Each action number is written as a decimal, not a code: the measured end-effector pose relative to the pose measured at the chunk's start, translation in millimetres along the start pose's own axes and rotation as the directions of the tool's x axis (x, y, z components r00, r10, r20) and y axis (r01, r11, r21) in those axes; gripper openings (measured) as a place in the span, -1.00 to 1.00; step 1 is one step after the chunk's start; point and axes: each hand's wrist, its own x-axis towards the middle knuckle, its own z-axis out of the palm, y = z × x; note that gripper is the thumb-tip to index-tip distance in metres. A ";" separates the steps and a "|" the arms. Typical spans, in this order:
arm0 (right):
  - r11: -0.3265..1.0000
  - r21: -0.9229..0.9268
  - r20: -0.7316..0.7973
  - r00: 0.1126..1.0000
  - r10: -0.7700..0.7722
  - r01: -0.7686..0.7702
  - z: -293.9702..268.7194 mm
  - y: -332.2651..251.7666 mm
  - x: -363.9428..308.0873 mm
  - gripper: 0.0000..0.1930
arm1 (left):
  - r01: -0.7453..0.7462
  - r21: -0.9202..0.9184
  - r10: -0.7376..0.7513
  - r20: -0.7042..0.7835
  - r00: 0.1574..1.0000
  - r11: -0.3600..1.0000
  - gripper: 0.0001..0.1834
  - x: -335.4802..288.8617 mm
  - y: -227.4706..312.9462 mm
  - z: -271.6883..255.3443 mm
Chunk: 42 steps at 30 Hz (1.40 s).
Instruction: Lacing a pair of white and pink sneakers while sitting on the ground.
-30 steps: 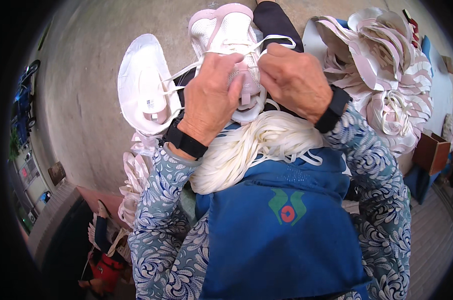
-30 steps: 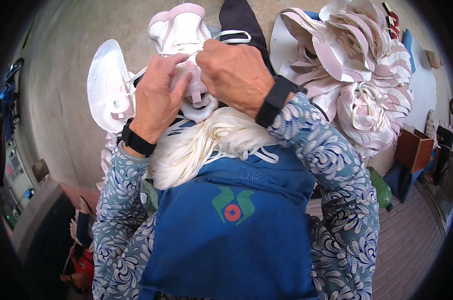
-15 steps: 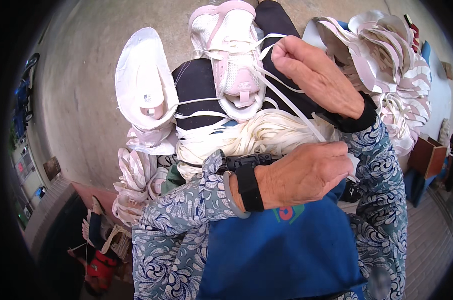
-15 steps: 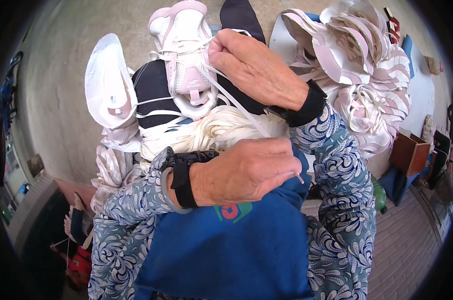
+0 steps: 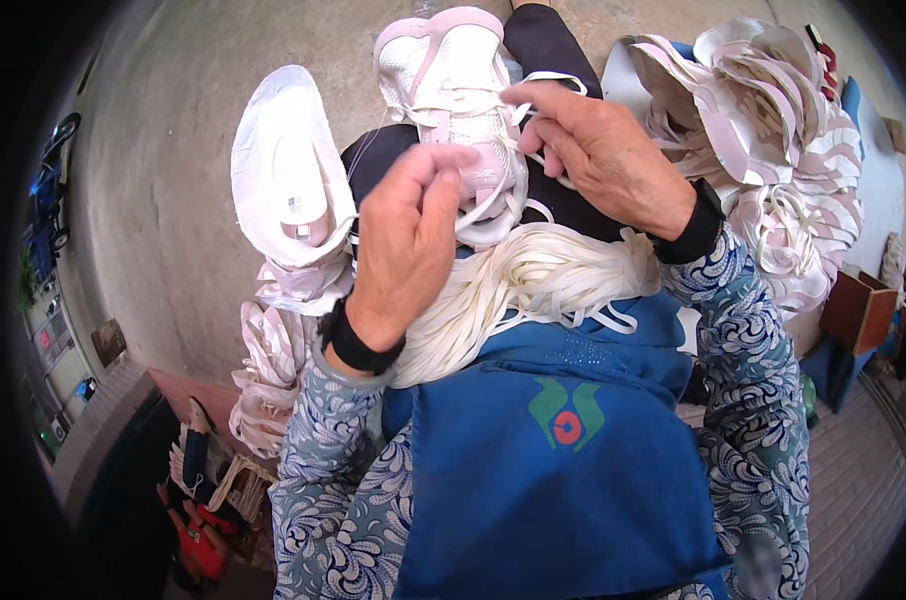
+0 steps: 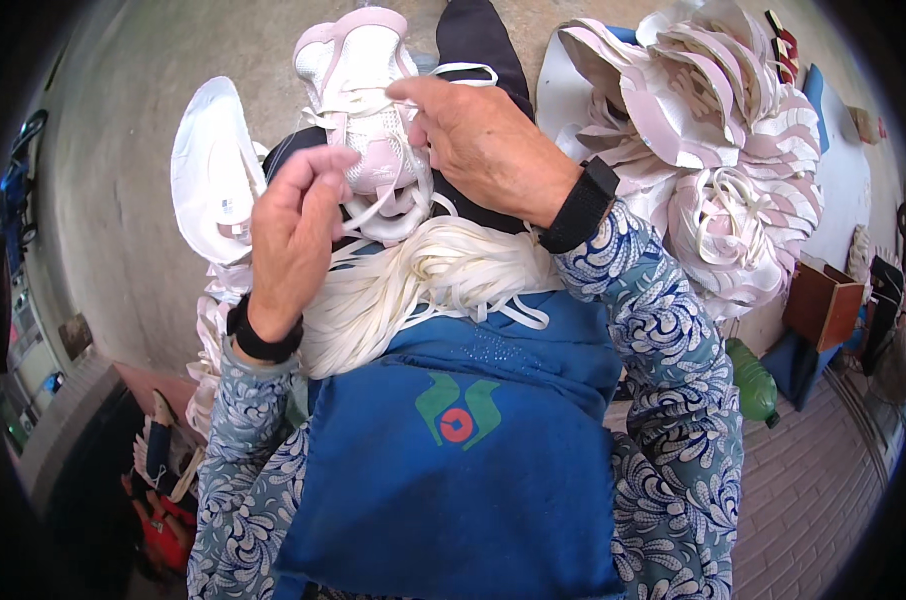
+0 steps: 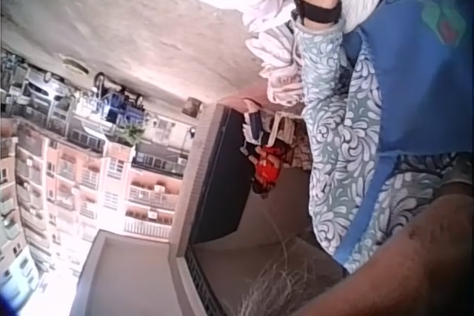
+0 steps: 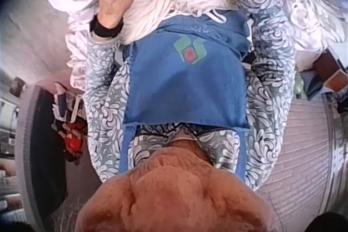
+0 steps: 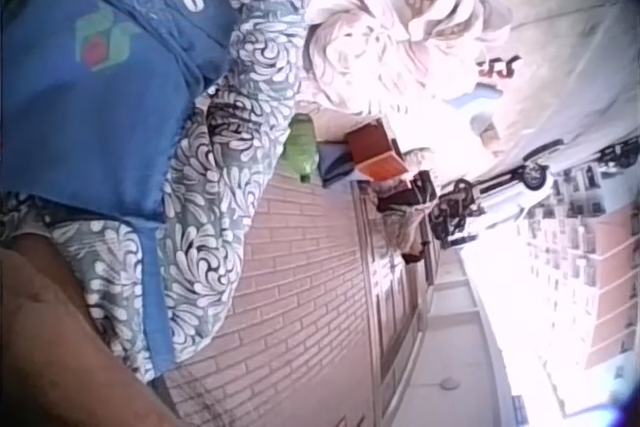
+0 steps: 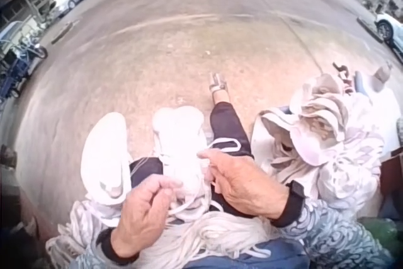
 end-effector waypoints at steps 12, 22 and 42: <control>0.985 -0.164 -0.015 0.999 0.046 -0.048 4.5 6.2 4.3 -0.82 | -0.315 0.647 0.373 0.050 0.926 0.694 -0.89 45.5 -27.1 -4.1; 0.965 -0.263 -0.101 0.995 -0.007 -0.020 9.4 12.4 8.8 -0.85 | -0.312 0.685 0.353 0.085 0.932 0.658 -0.91 48.2 -21.1 -4.4; 0.948 -0.312 -0.179 0.976 -0.127 0.066 21.1 14.6 11.0 -0.86 | -0.306 0.587 0.340 0.055 0.939 0.750 -0.92 46.6 -25.5 -4.2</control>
